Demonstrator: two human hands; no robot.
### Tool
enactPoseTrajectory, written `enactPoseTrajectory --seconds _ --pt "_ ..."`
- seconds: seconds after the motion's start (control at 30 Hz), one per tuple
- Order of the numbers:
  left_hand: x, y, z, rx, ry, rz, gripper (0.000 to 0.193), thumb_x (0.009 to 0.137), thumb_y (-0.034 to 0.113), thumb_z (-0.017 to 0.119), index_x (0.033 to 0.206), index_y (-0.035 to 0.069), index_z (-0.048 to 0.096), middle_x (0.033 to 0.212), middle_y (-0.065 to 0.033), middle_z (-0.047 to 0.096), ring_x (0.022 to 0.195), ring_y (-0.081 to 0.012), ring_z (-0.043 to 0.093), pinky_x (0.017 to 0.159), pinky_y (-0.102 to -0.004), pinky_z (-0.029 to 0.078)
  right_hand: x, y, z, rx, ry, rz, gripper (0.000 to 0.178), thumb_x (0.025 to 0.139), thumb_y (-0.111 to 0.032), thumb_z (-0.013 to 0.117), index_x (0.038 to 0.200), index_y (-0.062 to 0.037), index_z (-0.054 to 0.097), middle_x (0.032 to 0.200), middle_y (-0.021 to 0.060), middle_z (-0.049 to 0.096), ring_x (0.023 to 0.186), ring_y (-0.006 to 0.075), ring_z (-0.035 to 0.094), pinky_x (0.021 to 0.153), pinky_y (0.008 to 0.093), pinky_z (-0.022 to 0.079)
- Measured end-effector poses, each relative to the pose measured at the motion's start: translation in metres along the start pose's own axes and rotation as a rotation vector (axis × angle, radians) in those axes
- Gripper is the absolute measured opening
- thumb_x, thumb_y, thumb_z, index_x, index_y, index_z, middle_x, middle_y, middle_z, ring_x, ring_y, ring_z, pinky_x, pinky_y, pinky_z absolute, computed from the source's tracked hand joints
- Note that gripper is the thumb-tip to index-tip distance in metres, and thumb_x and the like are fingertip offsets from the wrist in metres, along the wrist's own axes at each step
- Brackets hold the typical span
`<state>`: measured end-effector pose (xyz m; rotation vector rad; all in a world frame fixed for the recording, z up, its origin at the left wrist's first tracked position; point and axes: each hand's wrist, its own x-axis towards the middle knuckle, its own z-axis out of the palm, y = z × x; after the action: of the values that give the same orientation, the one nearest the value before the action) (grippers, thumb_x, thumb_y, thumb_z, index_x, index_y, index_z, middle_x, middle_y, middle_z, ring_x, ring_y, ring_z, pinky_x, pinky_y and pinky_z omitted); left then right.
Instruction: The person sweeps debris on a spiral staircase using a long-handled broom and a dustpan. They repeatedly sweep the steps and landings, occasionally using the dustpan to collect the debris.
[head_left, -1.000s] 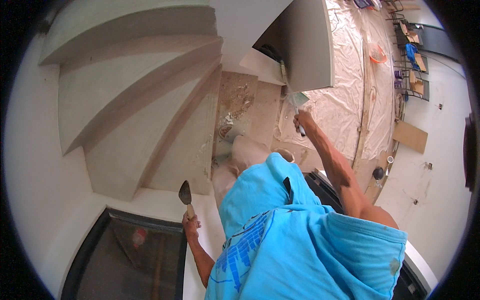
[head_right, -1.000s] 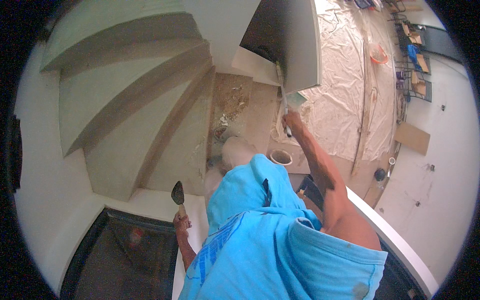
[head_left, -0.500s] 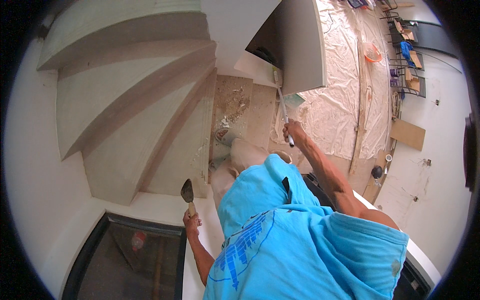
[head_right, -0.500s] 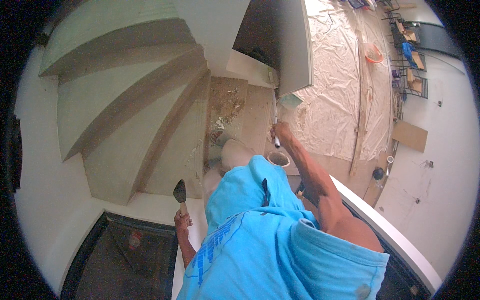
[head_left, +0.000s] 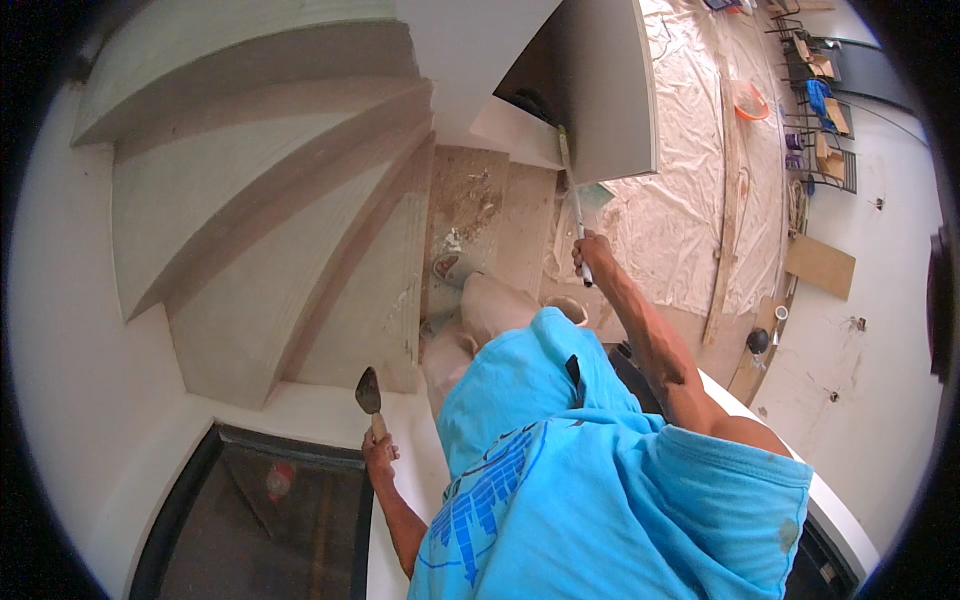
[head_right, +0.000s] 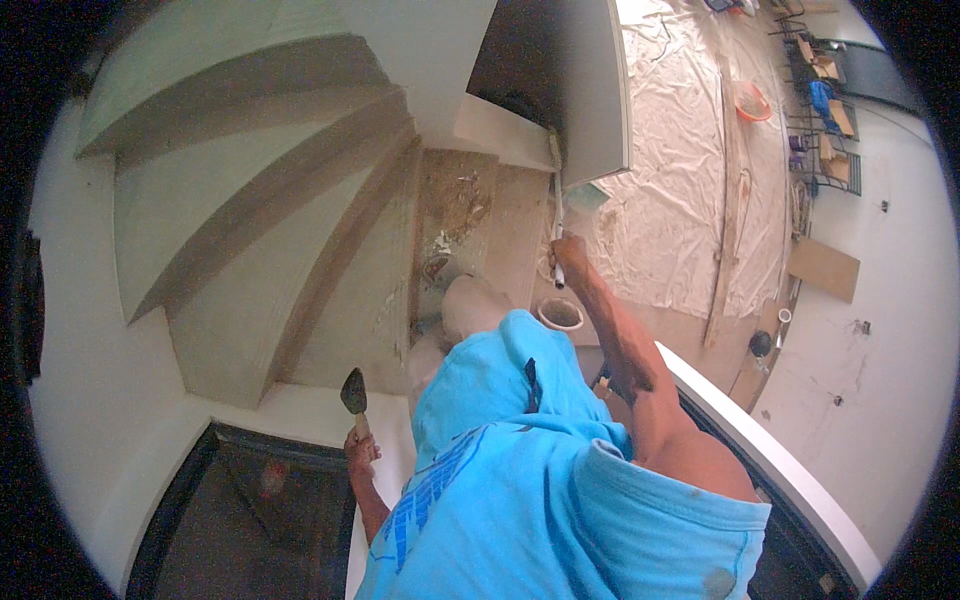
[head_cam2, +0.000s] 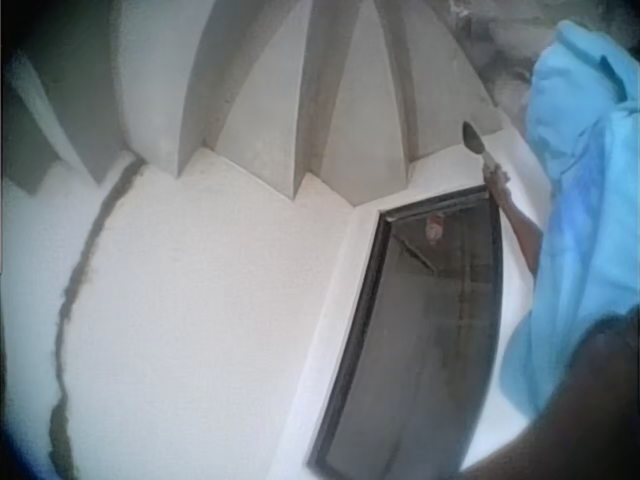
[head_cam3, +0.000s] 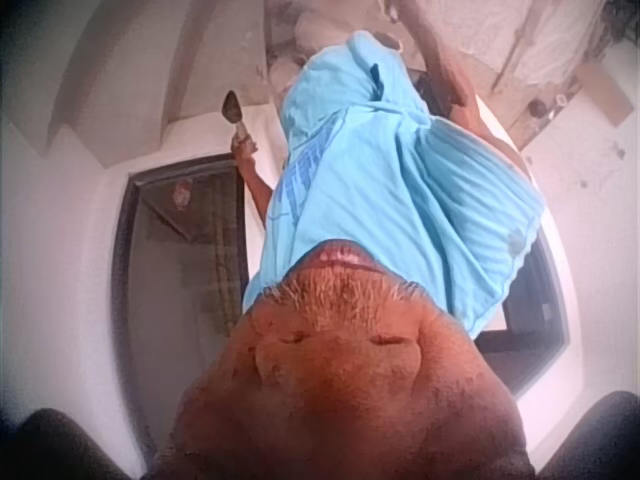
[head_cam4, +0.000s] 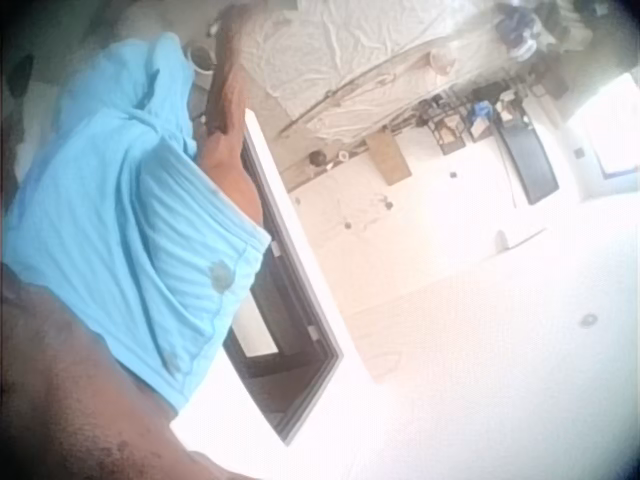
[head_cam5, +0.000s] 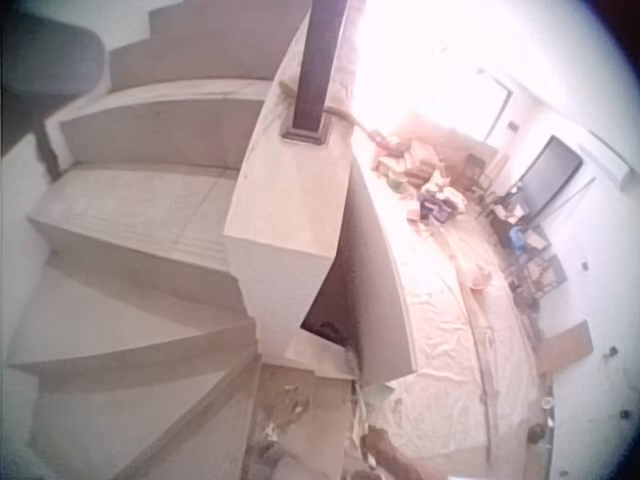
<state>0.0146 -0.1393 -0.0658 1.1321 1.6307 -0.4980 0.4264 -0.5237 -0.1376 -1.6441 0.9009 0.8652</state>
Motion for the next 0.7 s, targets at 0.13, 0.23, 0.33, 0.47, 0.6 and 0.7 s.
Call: enactPoseTrajectory --seconds 0.13,0.23,0.33,0.47,0.6,0.7 --pt "-0.005 -0.002 0.001 -0.076 -0.046 -0.011 0.048 0.075 0.004 0.054 0.121 0.005 0.043 0.074 -0.0041 0.049 0.049 -0.0127 0.047 0.040 -0.0259 0.040 -0.018 -0.006 0.018 -0.012 0.019 -0.114 0.009 0.075 -0.005 0.048 0.066 -0.0047 0.048 0.056 0.0044 0.047 0.042 0.0176 0.046 0.035 0.0317 0.037" --pt "-0.009 0.019 0.009 -0.009 -0.093 0.046 0.048 0.074 0.004 0.053 0.121 0.005 0.044 0.074 -0.0042 0.049 0.049 -0.0128 0.047 0.040 -0.0257 0.040 0.112 0.060 -0.052 -0.650 -0.105 -0.601 0.007 0.063 -0.010 0.059 0.057 -0.0103 0.055 0.060 0.0057 0.056 0.051 0.0245 0.054 0.049 0.0351 0.042" --pt "-0.002 0.021 0.007 0.021 -0.104 0.079 0.047 0.074 0.004 0.054 0.120 0.005 0.044 0.075 -0.0043 0.050 0.050 -0.0130 0.048 0.040 -0.0258 0.040 0.150 0.050 -0.069 -0.863 -0.169 -0.785 0.007 0.060 -0.012 0.060 0.056 -0.0125 0.055 0.060 0.0049 0.057 0.053 0.0249 0.055 0.051 0.0357 0.042" --pt "-0.003 0.013 0.003 -0.026 -0.045 0.085 0.048 0.073 0.004 0.054 0.121 0.005 0.044 0.074 -0.0045 0.050 0.050 -0.0132 0.048 0.040 -0.0264 0.041 0.073 -0.013 -0.013 -0.154 -0.123 -0.276 0.014 0.077 -0.011 0.045 0.063 -0.0087 0.047 0.054 0.0033 0.047 0.042 0.0167 0.045 0.036 0.0315 0.037" --pt "0.003 0.010 0.004 0.011 -0.045 0.059 0.050 0.073 0.005 0.055 0.121 0.004 0.043 0.074 -0.0051 0.050 0.050 -0.0135 0.048 0.039 -0.0267 0.041 0.032 -0.007 0.001 0.006 -0.010 -0.045 0.005 0.081 -0.010 0.043 0.077 -0.0100 0.041 0.054 0.0017 0.042 0.039 0.0127 0.040 0.032 0.0298 0.034" --pt "0.003 0.013 0.005 0.029 -0.080 0.046 0.050 0.074 0.005 0.055 0.122 0.004 0.042 0.074 -0.0055 0.050 0.049 -0.0137 0.048 0.039 -0.0268 0.041 0.029 -0.004 -0.002 0.096 0.010 -0.099 0.007 0.077 -0.009 0.051 0.071 -0.0051 0.048 0.053 0.0032 0.044 0.040 0.0159 0.044 0.033 0.0307 0.034"
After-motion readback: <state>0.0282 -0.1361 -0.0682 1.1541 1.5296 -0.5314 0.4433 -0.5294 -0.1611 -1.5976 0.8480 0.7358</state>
